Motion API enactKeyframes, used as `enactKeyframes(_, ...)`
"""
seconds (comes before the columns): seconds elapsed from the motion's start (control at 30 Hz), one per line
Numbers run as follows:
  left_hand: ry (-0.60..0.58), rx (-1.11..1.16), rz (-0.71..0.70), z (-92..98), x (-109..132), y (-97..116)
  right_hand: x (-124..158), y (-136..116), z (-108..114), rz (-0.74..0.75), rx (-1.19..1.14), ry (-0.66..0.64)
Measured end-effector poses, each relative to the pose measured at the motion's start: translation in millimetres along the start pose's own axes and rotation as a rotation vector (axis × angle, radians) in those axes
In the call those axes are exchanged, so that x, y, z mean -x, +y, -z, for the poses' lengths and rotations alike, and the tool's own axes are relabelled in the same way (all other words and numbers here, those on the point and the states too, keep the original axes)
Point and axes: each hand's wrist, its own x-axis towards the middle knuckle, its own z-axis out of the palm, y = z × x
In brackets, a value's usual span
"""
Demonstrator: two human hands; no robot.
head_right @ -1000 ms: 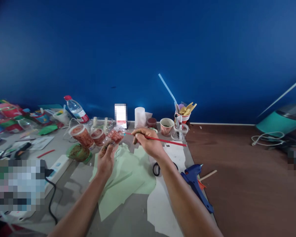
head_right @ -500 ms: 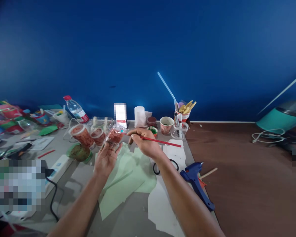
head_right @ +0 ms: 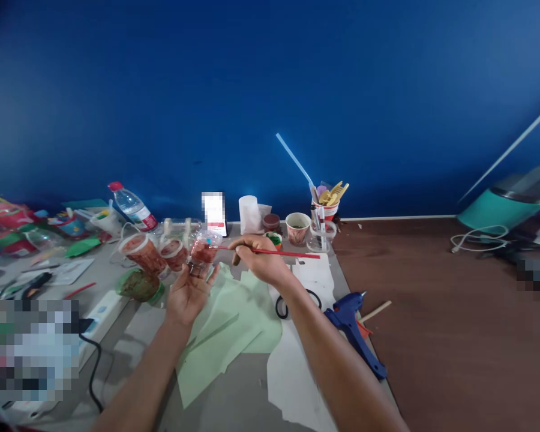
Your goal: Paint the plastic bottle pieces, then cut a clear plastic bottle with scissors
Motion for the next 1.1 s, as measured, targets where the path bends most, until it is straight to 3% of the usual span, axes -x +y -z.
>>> enactKeyframes(0.17, -0.028, 0.0, 0.027, 0.1, -1, 0, 1, -3, 2, 0.024, -0.019, 0.031)
enactKeyframes(0.3, -0.074, -0.104, -0.01, -1.4, 0, -2, 2, -3, -2, 0.043, -0.005, -0.014)
enactKeyframes(0.47, -0.056, -0.141, -0.061, -5.2, 2, -2, 2, -7, 1, 0.01, 0.021, 0.031)
enactKeyframes(0.67, -0.007, -0.329, -0.193, -13.4, 7, -8, 4, -11, -3, 0.074, -0.012, 0.014)
enactKeyframes(0.8, 0.013, -0.427, -0.289, -14.6, 8, -12, 3, -7, -2, 0.008, 0.054, -0.023)
enactKeyframes(0.9, 0.015, -0.5, -0.337, -12.5, 8, -13, 4, -7, 1, -0.043, 0.059, -0.01)
enactKeyframes(1.1, -0.002, -0.769, -0.43, 0.2, 6, -16, 4, -11, -1, 0.036, 0.058, -0.032)
